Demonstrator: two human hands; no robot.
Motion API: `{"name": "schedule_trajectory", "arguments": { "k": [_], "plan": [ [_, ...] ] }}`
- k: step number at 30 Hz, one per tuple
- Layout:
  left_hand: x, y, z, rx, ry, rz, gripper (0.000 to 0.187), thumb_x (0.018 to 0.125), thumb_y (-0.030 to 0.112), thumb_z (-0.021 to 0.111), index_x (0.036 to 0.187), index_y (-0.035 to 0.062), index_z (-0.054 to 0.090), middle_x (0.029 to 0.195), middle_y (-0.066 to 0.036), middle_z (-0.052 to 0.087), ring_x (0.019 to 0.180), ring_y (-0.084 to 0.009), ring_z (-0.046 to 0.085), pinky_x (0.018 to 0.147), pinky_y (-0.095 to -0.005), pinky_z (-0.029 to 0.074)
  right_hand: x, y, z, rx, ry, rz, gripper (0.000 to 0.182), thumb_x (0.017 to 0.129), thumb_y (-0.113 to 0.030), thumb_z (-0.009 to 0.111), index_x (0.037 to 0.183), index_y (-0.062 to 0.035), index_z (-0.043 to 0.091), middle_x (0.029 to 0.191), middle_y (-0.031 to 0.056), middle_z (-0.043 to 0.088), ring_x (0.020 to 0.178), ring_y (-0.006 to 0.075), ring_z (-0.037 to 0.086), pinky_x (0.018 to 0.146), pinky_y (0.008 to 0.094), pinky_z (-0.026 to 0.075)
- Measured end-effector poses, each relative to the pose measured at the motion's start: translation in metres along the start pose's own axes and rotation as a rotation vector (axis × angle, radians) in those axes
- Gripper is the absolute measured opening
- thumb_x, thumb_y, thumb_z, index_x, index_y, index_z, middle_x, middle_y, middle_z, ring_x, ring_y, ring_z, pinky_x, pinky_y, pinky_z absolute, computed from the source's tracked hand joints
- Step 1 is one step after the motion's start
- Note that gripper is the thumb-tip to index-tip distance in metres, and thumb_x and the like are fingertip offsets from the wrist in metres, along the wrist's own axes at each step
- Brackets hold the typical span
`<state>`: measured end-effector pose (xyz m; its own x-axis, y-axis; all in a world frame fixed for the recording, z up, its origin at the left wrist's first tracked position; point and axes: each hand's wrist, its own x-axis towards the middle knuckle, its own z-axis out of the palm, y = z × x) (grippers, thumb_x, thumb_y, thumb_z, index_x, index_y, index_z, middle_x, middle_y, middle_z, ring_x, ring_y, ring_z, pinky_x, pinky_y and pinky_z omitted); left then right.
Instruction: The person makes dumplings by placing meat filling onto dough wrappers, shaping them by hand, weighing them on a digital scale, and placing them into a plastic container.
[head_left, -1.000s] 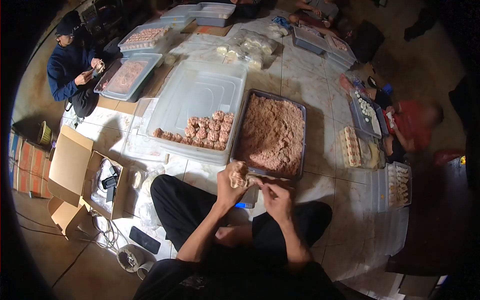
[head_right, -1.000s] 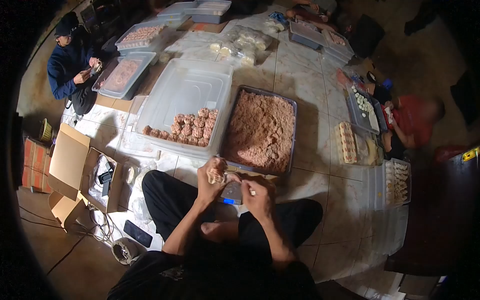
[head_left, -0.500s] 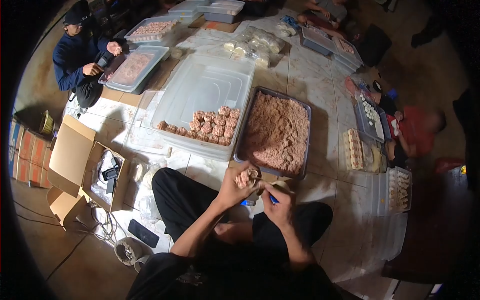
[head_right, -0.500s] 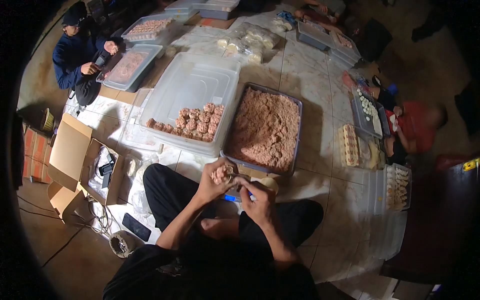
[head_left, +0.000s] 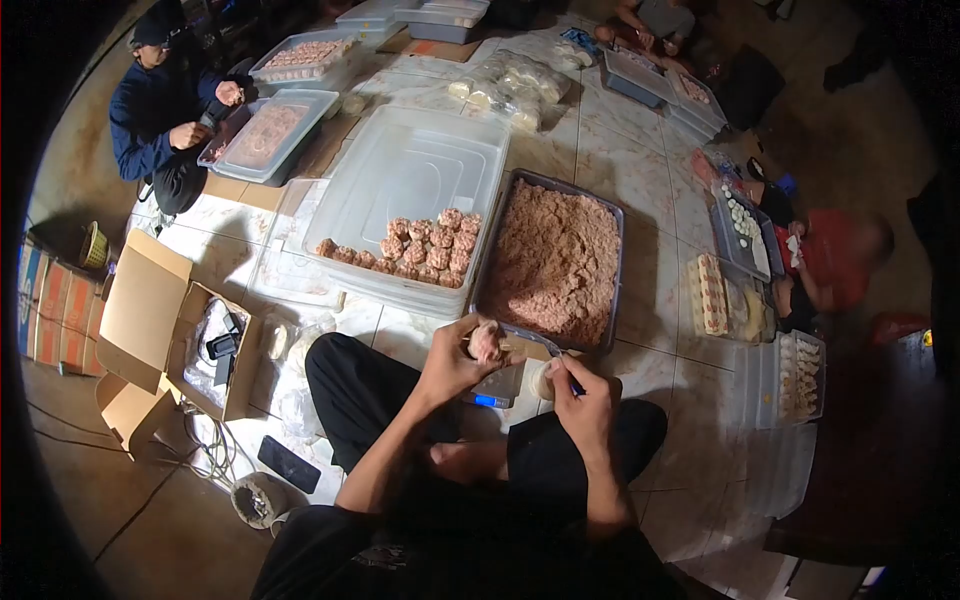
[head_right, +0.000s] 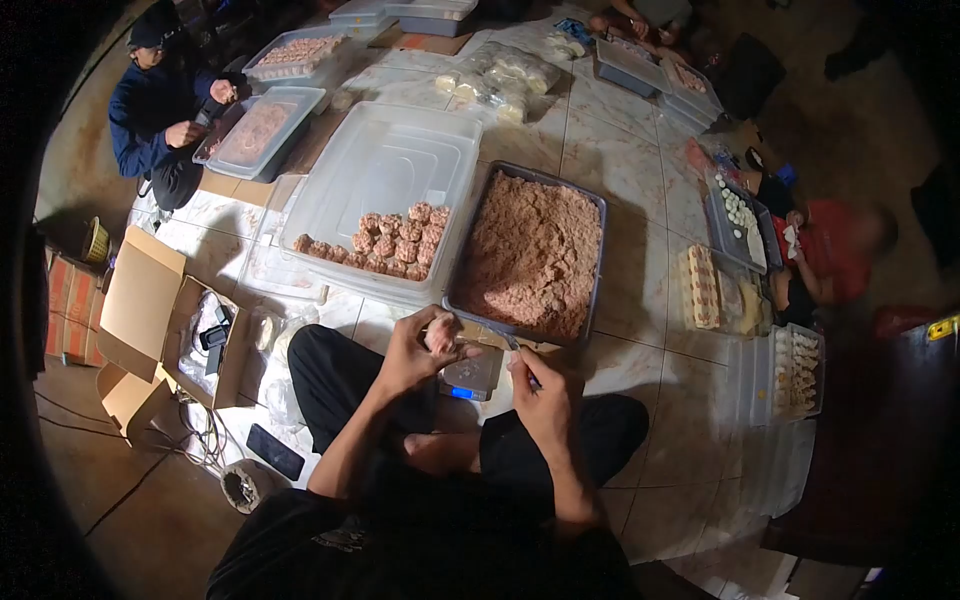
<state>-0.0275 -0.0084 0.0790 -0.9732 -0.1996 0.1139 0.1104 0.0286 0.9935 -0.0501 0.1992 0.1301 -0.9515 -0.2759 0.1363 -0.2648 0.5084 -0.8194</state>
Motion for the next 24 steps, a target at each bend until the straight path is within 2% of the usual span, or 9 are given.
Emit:
{"name": "schedule_trajectory", "arguments": {
  "k": [5,7,9,13,14,17,18,21,24],
  "plan": [
    [0.000,-0.025,0.004,-0.144,0.035,0.003,0.037,0.072,0.003,0.094,0.091,0.0032,0.061,0.079,0.004,0.058,0.072,-0.0038,0.051,0.061,-0.0241,0.044,-0.007,-0.005,0.020,0.130,-0.119,-0.209,0.013,0.097,-0.012,0.070,0.096,0.0003,0.073,0.081,0.0166,0.074,0.075,0.0275,0.076,0.065,0.0372,0.055],
    [-0.004,-0.026,0.019,-0.022,0.102,0.019,0.035,0.076,0.003,0.092,0.092,0.0030,0.062,0.078,0.004,0.059,0.071,-0.0032,0.051,0.062,-0.0237,0.045,-0.007,-0.002,0.029,-0.145,-0.097,-0.252,0.014,0.096,-0.015,0.072,0.095,-0.0007,0.074,0.077,0.0178,0.072,0.072,0.0309,0.074,0.064,0.0380,0.054],
    [0.001,-0.020,0.011,-0.041,0.090,-0.075,0.035,0.077,0.013,0.094,0.089,0.0011,0.063,0.074,0.002,0.060,0.070,-0.0049,0.052,0.062,-0.0252,0.046,0.000,-0.026,0.007,-0.101,-0.138,-0.038,0.014,0.095,-0.012,0.070,0.092,0.0008,0.074,0.080,0.0201,0.070,0.078,0.0357,0.072,0.069,0.0398,0.054],
    [0.004,-0.037,0.001,-0.012,0.137,-0.051,0.033,0.081,0.020,0.092,0.087,0.0004,0.066,0.071,0.001,0.062,0.070,-0.0047,0.052,0.060,-0.0263,0.046,0.015,-0.046,-0.022,-0.326,-0.088,-0.197,0.017,0.100,-0.014,0.065,0.096,0.0008,0.071,0.086,0.0195,0.068,0.077,0.0415,0.068,0.067,0.0466,0.051],
    [0.007,-0.052,0.007,-0.111,0.121,-0.095,0.029,0.079,0.015,0.088,0.087,-0.0018,0.066,0.071,-0.005,0.066,0.065,-0.0099,0.060,0.060,-0.0298,0.049,0.012,-0.045,-0.014,-0.332,-0.112,-0.259,0.017,0.100,-0.015,0.063,0.096,0.0008,0.070,0.086,0.0198,0.067,0.077,0.0423,0.067,0.067,0.0476,0.051],
    [0.009,-0.043,0.010,0.381,-0.010,-0.016,0.025,0.073,0.010,0.081,0.090,-0.0014,0.067,0.073,-0.013,0.068,0.065,-0.0222,0.069,0.062,-0.0358,0.054,0.013,-0.025,0.009,-0.510,-0.185,-0.333,0.022,0.102,-0.018,0.060,0.092,0.0009,0.068,0.088,0.0201,0.065,0.078,0.0440,0.066,0.069,0.0507,0.051],
    [0.011,-0.050,0.008,0.420,0.011,-0.086,0.029,0.068,0.011,0.076,0.094,0.0001,0.069,0.077,-0.021,0.068,0.067,-0.0334,0.071,0.065,-0.0414,0.056,0.014,-0.027,0.007,-0.495,-0.153,-0.308,0.023,0.102,-0.018,0.060,0.091,0.0010,0.067,0.087,0.0201,0.065,0.078,0.0441,0.066,0.070,0.0513,0.052],
    [0.009,-0.060,0.005,0.608,0.055,0.198,0.032,0.072,0.016,0.077,0.098,0.0001,0.072,0.080,-0.023,0.071,0.068,-0.0338,0.073,0.065,-0.0429,0.057,0.014,-0.033,0.010,-0.519,-0.162,-0.340,0.025,0.101,-0.019,0.061,0.086,0.0001,0.069,0.086,0.0208,0.066,0.078,0.0439,0.067,0.070,0.0522,0.053],
    [0.008,-0.069,0.008,0.430,0.057,-0.036,0.041,0.076,0.028,0.082,0.098,-0.0046,0.070,0.081,-0.021,0.072,0.076,-0.0236,0.073,0.071,-0.0383,0.057,0.018,-0.015,0.010,-0.540,-0.204,-0.278,0.028,0.102,-0.020,0.061,0.084,0.0000,0.067,0.087,0.0206,0.066,0.077,0.0436,0.067,0.068,0.0530,0.051]
  ]
}}
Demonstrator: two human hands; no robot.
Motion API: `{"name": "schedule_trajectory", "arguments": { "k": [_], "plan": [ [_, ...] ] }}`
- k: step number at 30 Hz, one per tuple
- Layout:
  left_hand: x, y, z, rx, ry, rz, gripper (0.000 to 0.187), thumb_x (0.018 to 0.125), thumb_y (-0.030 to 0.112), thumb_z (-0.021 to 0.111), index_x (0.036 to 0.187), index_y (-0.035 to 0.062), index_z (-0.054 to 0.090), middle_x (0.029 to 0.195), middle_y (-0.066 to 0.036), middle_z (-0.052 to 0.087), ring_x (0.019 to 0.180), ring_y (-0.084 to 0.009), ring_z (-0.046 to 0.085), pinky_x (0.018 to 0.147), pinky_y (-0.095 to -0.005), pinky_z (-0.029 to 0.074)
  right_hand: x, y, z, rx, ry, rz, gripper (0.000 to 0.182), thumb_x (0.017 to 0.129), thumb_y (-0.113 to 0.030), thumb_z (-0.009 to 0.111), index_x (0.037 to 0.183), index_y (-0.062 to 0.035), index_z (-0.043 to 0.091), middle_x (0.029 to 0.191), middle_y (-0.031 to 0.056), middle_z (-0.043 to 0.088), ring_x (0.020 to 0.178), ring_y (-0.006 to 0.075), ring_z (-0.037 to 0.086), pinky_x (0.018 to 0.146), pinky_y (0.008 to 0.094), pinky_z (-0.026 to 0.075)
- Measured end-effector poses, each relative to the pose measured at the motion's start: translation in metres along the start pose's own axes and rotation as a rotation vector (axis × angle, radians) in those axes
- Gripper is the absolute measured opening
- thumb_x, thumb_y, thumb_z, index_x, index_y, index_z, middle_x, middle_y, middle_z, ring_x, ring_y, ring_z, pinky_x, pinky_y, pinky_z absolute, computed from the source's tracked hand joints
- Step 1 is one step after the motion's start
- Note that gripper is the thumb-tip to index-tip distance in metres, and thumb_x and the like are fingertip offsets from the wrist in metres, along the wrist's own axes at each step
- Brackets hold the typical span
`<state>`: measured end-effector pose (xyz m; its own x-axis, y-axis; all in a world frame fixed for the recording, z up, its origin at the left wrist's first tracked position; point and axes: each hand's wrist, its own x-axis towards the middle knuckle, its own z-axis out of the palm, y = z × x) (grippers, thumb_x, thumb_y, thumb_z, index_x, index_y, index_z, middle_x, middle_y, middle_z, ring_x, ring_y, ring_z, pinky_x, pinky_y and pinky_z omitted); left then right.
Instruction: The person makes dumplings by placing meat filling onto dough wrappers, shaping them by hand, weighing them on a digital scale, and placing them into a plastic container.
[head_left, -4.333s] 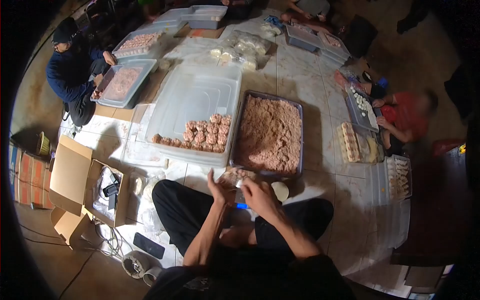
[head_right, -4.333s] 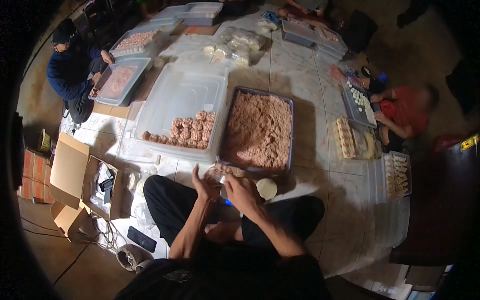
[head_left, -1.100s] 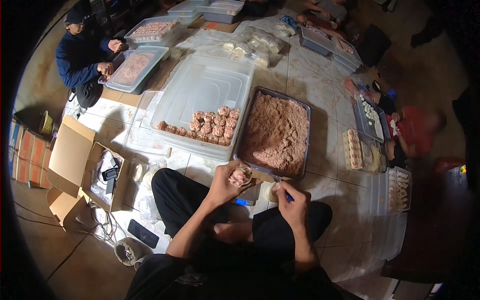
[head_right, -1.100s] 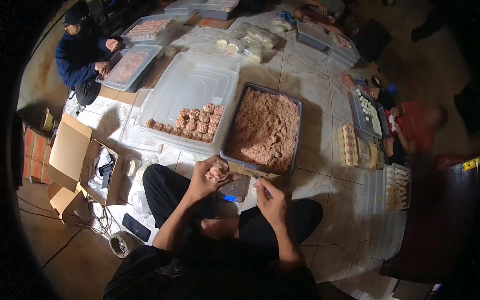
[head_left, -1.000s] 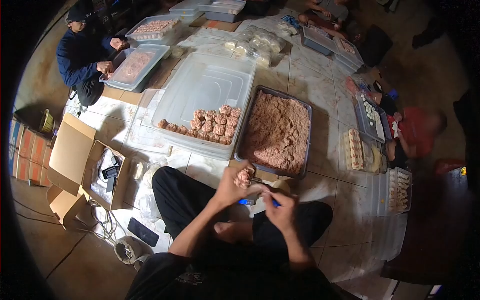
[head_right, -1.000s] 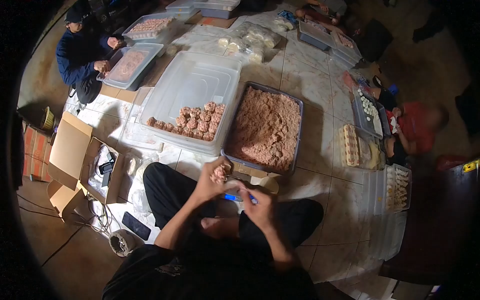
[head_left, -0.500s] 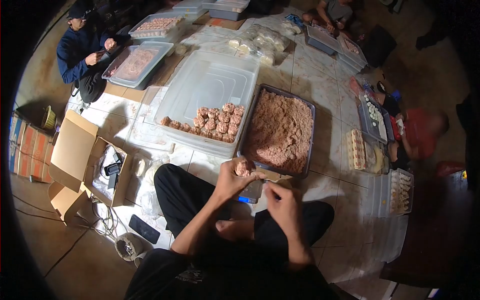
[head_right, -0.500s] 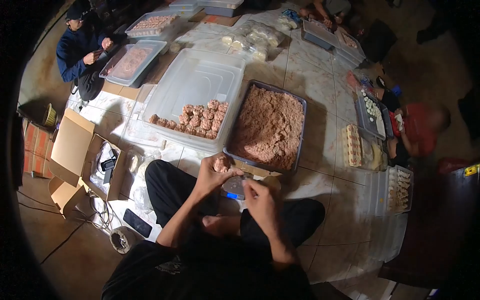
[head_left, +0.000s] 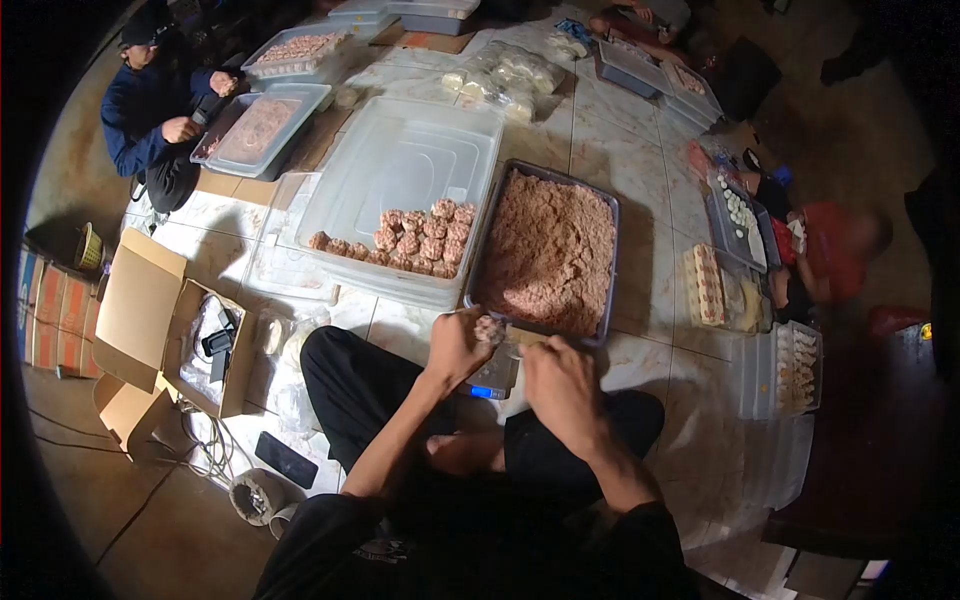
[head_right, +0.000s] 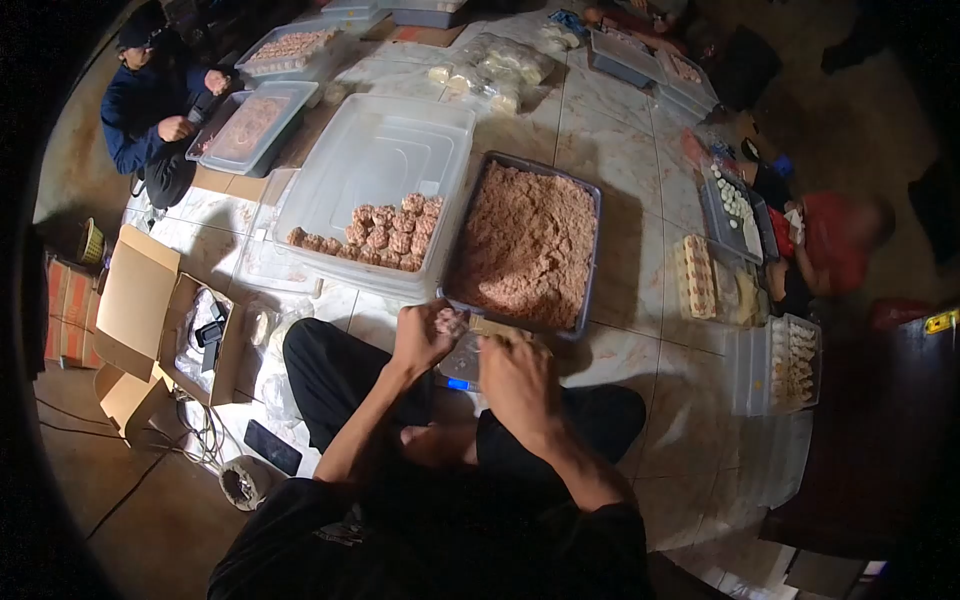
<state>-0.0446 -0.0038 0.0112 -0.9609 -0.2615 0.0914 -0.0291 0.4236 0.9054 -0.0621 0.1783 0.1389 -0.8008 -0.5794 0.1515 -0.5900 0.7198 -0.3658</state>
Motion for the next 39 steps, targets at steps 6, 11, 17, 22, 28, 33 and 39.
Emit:
{"name": "schedule_trajectory", "arguments": {
  "k": [6,11,17,22,28,33,39],
  "plan": [
    [-0.004,0.027,-0.003,-0.446,0.101,-0.004,0.024,0.078,0.012,0.081,0.087,-0.0036,0.065,0.078,-0.010,0.070,0.076,-0.0142,0.066,0.069,-0.0318,0.053,0.009,-0.022,-0.045,0.135,0.061,0.030,0.026,0.103,-0.020,0.057,0.090,0.0016,0.063,0.089,0.0214,0.062,0.083,0.0435,0.065,0.073,0.0520,0.050],
    [0.001,0.019,-0.011,-0.196,-0.032,0.091,0.024,0.074,0.008,0.077,0.090,-0.0005,0.062,0.084,-0.022,0.066,0.072,-0.0376,0.062,0.069,-0.0416,0.049,-0.004,-0.010,-0.013,0.051,-0.031,-0.069,0.024,0.102,-0.018,0.059,0.088,0.0007,0.064,0.087,0.0210,0.063,0.081,0.0433,0.065,0.074,0.0515,0.052],
    [-0.003,0.021,-0.011,0.143,0.024,0.160,0.030,0.073,0.013,0.079,0.099,0.0045,0.068,0.088,-0.021,0.068,0.090,-0.0406,0.068,0.074,-0.0452,0.054,0.000,-0.011,-0.018,0.124,0.019,-0.031,0.024,0.102,-0.015,0.059,0.085,0.0013,0.065,0.085,0.0199,0.065,0.075,0.0405,0.067,0.068,0.0484,0.052],
    [-0.002,0.026,-0.018,0.045,0.043,0.071,0.036,0.084,0.026,0.082,0.105,-0.0014,0.070,0.081,-0.015,0.073,0.070,-0.0285,0.072,0.069,-0.0369,0.056,0.025,0.013,-0.016,0.179,0.268,0.038,0.014,0.102,-0.013,0.059,0.101,0.0003,0.064,0.092,0.0226,0.066,0.084,0.0437,0.066,0.073,0.0516,0.051],
    [-0.015,0.011,-0.009,-0.554,-0.061,-0.096,0.025,0.085,0.011,0.087,0.093,0.0034,0.065,0.086,0.000,0.068,0.077,-0.0029,0.058,0.068,-0.0230,0.050,0.053,0.154,0.076,-0.027,0.038,0.103,0.009,0.093,-0.009,0.065,0.097,-0.0025,0.061,0.089,0.0227,0.069,0.092,0.0444,0.066,0.079,0.0545,0.051],
    [-0.005,0.019,-0.024,-0.657,-0.148,-0.140,0.026,0.085,0.007,0.085,0.103,0.0008,0.067,0.097,-0.001,0.071,0.080,-0.0070,0.062,0.072,-0.0248,0.053,0.024,0.010,-0.024,0.378,0.019,0.063,0.007,0.092,-0.007,0.068,0.092,-0.0033,0.063,0.084,0.0184,0.070,0.080,0.0416,0.068,0.072,0.0495,0.052],
    [0.002,0.016,-0.025,-0.057,-0.141,0.069,0.031,0.073,0.006,0.075,0.101,-0.0044,0.070,0.069,-0.021,0.063,0.065,-0.0186,0.067,0.064,-0.0403,0.053,0.013,-0.013,-0.024,0.329,0.022,-0.104,0.012,0.098,-0.012,0.063,0.092,-0.0040,0.056,0.071,0.0217,0.065,0.070,0.0422,0.068,0.059,0.0501,0.051]
  ]
}}
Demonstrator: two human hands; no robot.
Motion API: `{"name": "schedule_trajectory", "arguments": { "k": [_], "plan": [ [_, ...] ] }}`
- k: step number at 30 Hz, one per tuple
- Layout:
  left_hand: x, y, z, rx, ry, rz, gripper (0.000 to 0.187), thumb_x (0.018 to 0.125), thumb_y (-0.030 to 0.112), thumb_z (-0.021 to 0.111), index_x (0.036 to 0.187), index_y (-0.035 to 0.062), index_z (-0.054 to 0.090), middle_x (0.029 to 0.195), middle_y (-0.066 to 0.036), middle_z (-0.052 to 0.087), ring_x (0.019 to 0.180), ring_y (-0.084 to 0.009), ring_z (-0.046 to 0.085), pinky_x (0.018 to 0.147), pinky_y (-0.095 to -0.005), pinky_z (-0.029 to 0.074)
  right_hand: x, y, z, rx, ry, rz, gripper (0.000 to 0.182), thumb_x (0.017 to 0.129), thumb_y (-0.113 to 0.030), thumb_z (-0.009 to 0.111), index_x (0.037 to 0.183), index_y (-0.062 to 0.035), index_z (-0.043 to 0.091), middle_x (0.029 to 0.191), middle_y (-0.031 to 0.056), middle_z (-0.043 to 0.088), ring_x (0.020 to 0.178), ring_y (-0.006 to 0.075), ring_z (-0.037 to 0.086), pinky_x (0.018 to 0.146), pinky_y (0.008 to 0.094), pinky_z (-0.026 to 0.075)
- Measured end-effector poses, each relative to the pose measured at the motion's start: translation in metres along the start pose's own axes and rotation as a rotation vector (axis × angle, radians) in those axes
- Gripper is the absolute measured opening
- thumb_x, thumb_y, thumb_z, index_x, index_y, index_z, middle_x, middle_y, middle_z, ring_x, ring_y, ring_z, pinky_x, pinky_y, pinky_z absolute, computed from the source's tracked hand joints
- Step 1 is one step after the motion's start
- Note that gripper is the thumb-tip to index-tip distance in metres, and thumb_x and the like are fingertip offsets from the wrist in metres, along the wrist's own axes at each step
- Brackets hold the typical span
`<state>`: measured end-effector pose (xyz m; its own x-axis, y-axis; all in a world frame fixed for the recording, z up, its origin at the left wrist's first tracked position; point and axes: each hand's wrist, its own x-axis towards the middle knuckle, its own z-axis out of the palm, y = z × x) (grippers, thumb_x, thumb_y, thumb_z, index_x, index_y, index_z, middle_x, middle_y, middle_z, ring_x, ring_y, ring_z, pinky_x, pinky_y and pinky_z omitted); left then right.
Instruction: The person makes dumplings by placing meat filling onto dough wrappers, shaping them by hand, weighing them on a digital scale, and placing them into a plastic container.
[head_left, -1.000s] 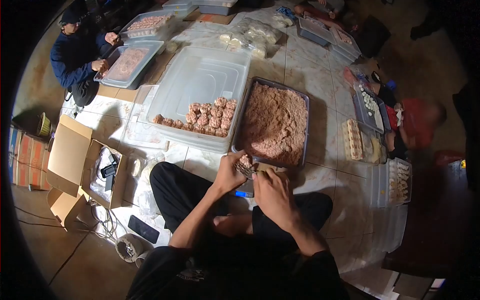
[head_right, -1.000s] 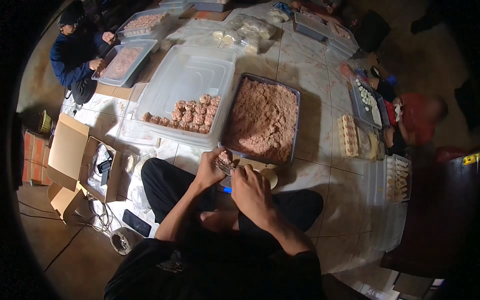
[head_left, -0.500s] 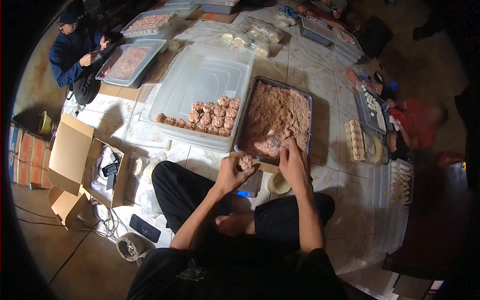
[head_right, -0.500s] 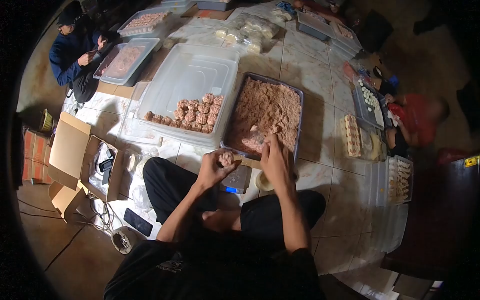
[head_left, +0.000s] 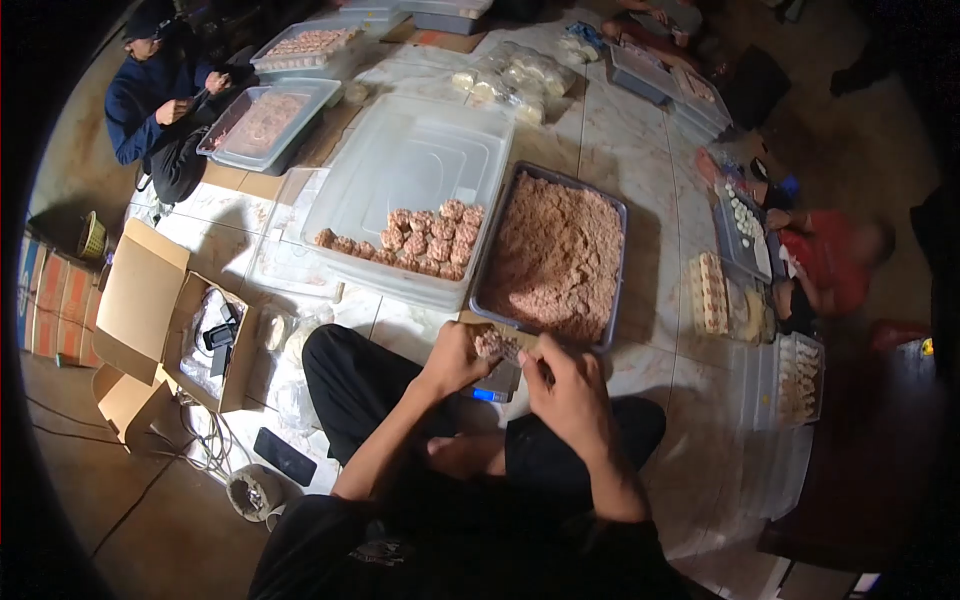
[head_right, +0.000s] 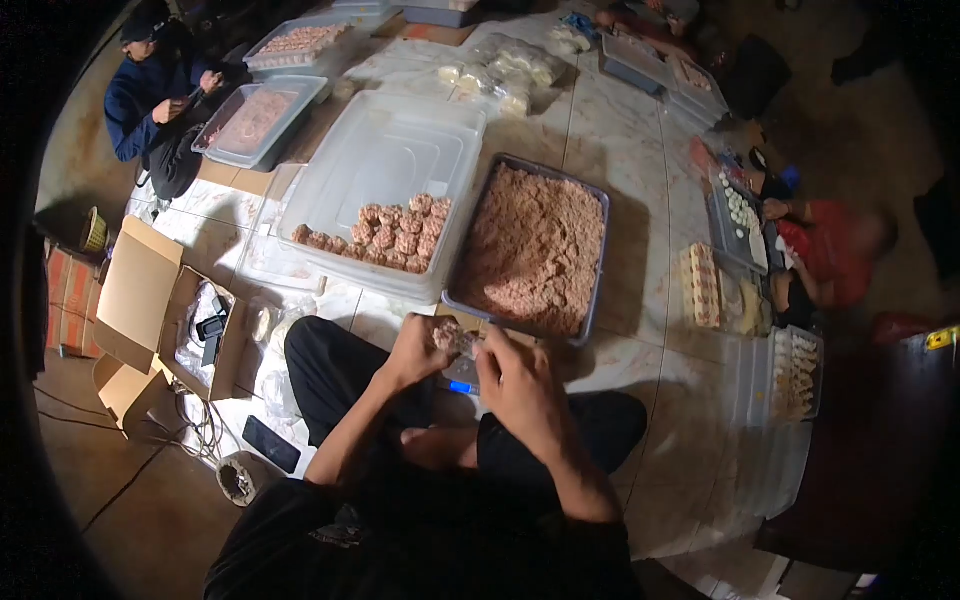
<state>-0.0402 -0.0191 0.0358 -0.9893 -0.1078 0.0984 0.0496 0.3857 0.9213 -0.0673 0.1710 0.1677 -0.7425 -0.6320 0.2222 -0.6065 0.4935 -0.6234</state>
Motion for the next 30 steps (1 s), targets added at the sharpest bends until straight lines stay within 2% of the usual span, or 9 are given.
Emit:
{"name": "schedule_trajectory", "arguments": {
  "k": [3,6,10,11,14,18,23,26,30],
  "plan": [
    [-0.008,0.009,0.002,0.205,-0.019,-0.026,0.034,0.077,0.011,0.080,0.106,-0.0039,0.072,0.074,-0.021,0.068,0.067,-0.0235,0.070,0.069,-0.0396,0.056,-0.009,0.014,0.022,-0.074,-0.085,0.060,0.015,0.096,-0.015,0.068,0.091,-0.0045,0.059,0.078,0.0178,0.067,0.073,0.0437,0.065,0.067,0.0511,0.049],
    [-0.011,0.022,0.001,-0.183,-0.033,-0.008,0.038,0.080,0.017,0.084,0.110,-0.0029,0.073,0.081,-0.017,0.073,0.073,-0.0197,0.070,0.074,-0.0374,0.057,-0.003,0.008,-0.009,-0.067,0.006,0.041,0.014,0.100,-0.014,0.063,0.095,-0.0038,0.055,0.081,0.0206,0.066,0.078,0.0436,0.066,0.068,0.0522,0.050],
    [-0.009,0.031,0.009,-0.542,0.099,-0.088,0.027,0.080,0.015,0.086,0.095,-0.0004,0.069,0.083,-0.010,0.071,0.080,-0.0076,0.064,0.072,-0.0310,0.054,0.001,-0.003,-0.012,-0.033,0.046,0.175,0.012,0.100,-0.012,0.063,0.096,-0.0036,0.055,0.080,0.0197,0.068,0.079,0.0434,0.067,0.068,0.0530,0.050],
    [-0.003,0.017,0.008,-0.334,0.031,0.007,0.025,0.077,0.013,0.086,0.087,0.0007,0.066,0.078,-0.009,0.068,0.077,-0.0069,0.062,0.070,-0.0302,0.053,-0.004,0.012,0.008,0.063,0.000,0.099,0.011,0.100,-0.012,0.062,0.097,-0.0036,0.055,0.081,0.0213,0.069,0.078,0.0442,0.068,0.068,0.0540,0.052],
    [-0.006,0.001,0.006,-0.228,-0.136,-0.159,0.023,0.074,0.009,0.084,0.087,-0.0004,0.067,0.075,-0.013,0.068,0.073,-0.0129,0.066,0.068,-0.0353,0.053,-0.010,0.013,0.012,-0.131,-0.052,0.107,0.015,0.098,-0.013,0.066,0.094,-0.0029,0.056,0.079,0.0216,0.067,0.078,0.0458,0.066,0.070,0.0528,0.049],
    [-0.006,0.012,0.003,0.046,-0.022,0.001,0.024,0.072,0.007,0.081,0.089,-0.0037,0.068,0.076,-0.018,0.070,0.068,-0.0272,0.070,0.066,-0.0411,0.054,-0.014,0.011,0.013,-0.060,-0.080,0.045,0.014,0.098,-0.013,0.066,0.094,-0.0036,0.056,0.079,0.0216,0.067,0.078,0.0456,0.067,0.066,0.0526,0.050],
    [-0.024,0.011,0.001,-0.404,0.038,-0.139,0.024,0.075,0.010,0.087,0.085,0.0000,0.068,0.070,-0.005,0.065,0.067,-0.0108,0.059,0.063,-0.0313,0.050,-0.003,0.007,-0.022,-0.065,0.123,0.130,0.011,0.097,-0.012,0.066,0.094,-0.0053,0.058,0.079,0.0184,0.069,0.075,0.0419,0.069,0.067,0.0520,0.051],
    [-0.007,0.011,0.018,-0.323,0.089,0.223,0.021,0.081,0.011,0.086,0.083,0.0003,0.068,0.067,-0.002,0.063,0.064,-0.0074,0.054,0.059,-0.0289,0.047,-0.010,0.025,0.018,-0.077,-0.102,-0.027,0.009,0.097,-0.009,0.065,0.093,-0.0046,0.058,0.079,0.0199,0.069,0.075,0.0407,0.070,0.062,0.0504,0.051],
    [0.002,-0.033,0.018,-0.223,0.166,-0.314,0.023,0.087,0.016,0.083,0.085,-0.0024,0.069,0.075,-0.003,0.066,0.070,-0.0065,0.055,0.061,-0.0286,0.048,0.003,0.014,-0.012,-0.137,0.127,0.159,0.010,0.099,-0.011,0.062,0.095,-0.0039,0.056,0.081,0.0215,0.069,0.078,0.0432,0.070,0.064,0.0502,0.052]
  ]
}}
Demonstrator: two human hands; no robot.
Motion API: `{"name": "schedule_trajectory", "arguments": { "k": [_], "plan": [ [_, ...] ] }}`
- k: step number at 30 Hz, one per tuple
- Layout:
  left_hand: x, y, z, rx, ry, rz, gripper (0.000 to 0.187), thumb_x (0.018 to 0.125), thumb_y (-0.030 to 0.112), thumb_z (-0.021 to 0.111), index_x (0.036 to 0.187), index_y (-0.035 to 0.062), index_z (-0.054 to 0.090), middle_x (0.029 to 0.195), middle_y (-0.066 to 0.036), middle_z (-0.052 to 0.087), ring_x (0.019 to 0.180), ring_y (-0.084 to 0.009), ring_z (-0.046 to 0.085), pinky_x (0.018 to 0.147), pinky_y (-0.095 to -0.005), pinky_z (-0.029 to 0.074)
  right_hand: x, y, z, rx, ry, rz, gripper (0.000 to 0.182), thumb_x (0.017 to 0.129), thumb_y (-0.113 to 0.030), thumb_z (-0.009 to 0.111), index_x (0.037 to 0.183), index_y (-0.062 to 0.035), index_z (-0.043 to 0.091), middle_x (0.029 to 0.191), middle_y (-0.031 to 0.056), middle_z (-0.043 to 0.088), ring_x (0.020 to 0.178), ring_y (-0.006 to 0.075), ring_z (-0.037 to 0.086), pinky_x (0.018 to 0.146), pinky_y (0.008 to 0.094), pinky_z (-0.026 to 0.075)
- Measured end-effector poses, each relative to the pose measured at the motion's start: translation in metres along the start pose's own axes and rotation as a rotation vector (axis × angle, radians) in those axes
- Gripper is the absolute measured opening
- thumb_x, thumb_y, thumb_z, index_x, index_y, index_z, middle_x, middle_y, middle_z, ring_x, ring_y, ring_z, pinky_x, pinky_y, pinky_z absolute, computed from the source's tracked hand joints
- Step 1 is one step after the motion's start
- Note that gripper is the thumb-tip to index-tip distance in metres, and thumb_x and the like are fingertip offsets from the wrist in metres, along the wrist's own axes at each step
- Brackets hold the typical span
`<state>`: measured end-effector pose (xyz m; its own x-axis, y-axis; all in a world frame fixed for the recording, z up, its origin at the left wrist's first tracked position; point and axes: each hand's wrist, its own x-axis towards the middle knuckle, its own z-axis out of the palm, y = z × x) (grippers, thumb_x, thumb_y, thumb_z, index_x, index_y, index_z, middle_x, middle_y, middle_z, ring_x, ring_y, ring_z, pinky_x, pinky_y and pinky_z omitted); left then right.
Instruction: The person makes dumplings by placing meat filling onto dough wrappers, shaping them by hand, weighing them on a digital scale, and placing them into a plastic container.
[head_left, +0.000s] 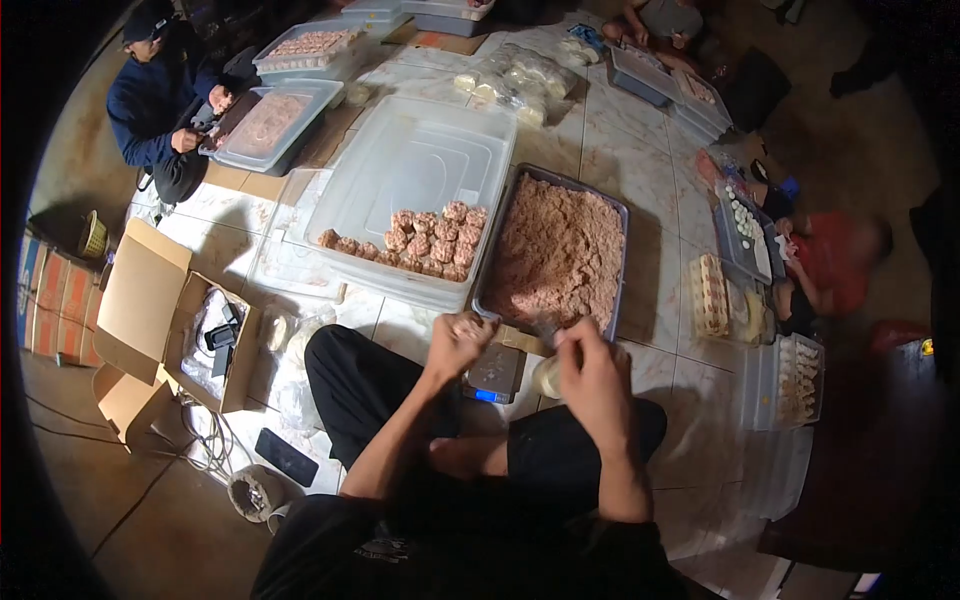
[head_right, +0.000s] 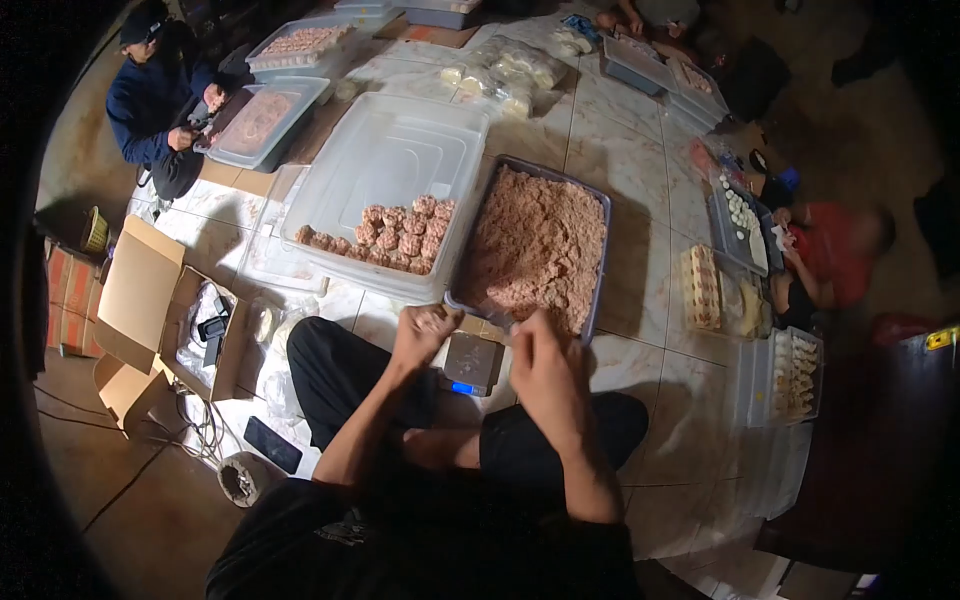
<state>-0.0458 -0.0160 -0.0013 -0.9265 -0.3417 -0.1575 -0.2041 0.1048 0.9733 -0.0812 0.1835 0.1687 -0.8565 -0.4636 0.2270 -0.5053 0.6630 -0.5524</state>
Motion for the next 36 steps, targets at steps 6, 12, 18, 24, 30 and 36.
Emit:
{"name": "schedule_trajectory", "arguments": {
  "k": [6,12,18,24,30,36],
  "plan": [
    [-0.041,0.037,-0.030,-0.318,0.279,0.184,0.026,0.086,0.006,0.082,0.072,0.0016,0.060,0.061,0.003,0.053,0.054,-0.0055,0.044,0.051,-0.0272,0.037,0.012,0.100,0.042,-0.113,-0.132,0.004,0.012,0.095,-0.009,0.064,0.105,-0.0020,0.061,0.087,0.0222,0.070,0.085,0.0478,0.066,0.075,0.0539,0.051],
    [-0.045,0.028,0.011,-0.077,0.070,0.244,0.036,0.083,0.009,0.082,0.064,0.0017,0.053,0.058,0.000,0.052,0.057,-0.0047,0.045,0.052,-0.0255,0.039,0.035,0.116,0.102,-0.025,-0.137,0.049,0.019,0.093,-0.012,0.067,0.108,-0.0012,0.064,0.092,0.0232,0.070,0.090,0.0458,0.068,0.078,0.0519,0.052],
    [-0.030,0.007,-0.005,-0.197,0.135,0.153,0.022,0.081,0.001,0.081,0.083,0.0029,0.059,0.075,0.004,0.057,0.067,-0.0042,0.049,0.061,-0.0224,0.043,-0.023,0.137,0.081,0.041,-0.200,0.243,0.028,0.082,-0.017,0.082,0.095,0.0032,0.068,0.078,0.0149,0.072,0.070,0.0259,0.070,0.066,0.0387,0.054],
    [-0.002,-0.107,0.055,-0.002,-0.285,0.154,0.024,0.070,0.003,0.081,0.089,0.0076,0.068,0.084,-0.009,0.068,0.085,-0.0229,0.067,0.080,-0.0368,0.052,-0.074,0.177,0.100,0.070,-0.342,0.417,0.032,0.075,-0.029,0.086,0.087,-0.0032,0.073,0.081,0.0167,0.073,0.075,0.0349,0.072,0.072,0.0458,0.055],
    [-0.010,-0.126,0.060,0.753,-0.257,0.321,0.075,0.062,0.052,0.091,0.123,0.0131,0.073,0.141,-0.017,0.046,0.131,-0.0428,0.038,0.104,-0.0551,0.034,-0.066,0.195,0.094,0.168,-0.452,0.445,0.025,0.078,-0.027,0.084,0.083,-0.0038,0.076,0.075,0.0173,0.071,0.070,0.0298,0.072,0.067,0.0414,0.054],
    [-0.035,-0.078,0.044,0.600,0.041,0.366,0.060,0.073,0.048,0.088,0.113,0.0052,0.074,0.128,-0.020,0.055,0.121,-0.0399,0.050,0.101,-0.0508,0.041,-0.070,0.187,0.064,0.018,-0.349,0.382,0.019,0.084,-0.024,0.075,0.086,-0.0052,0.075,0.085,0.0193,0.073,0.084,0.0397,0.072,0.071,0.0458,0.054]
  ]
}}
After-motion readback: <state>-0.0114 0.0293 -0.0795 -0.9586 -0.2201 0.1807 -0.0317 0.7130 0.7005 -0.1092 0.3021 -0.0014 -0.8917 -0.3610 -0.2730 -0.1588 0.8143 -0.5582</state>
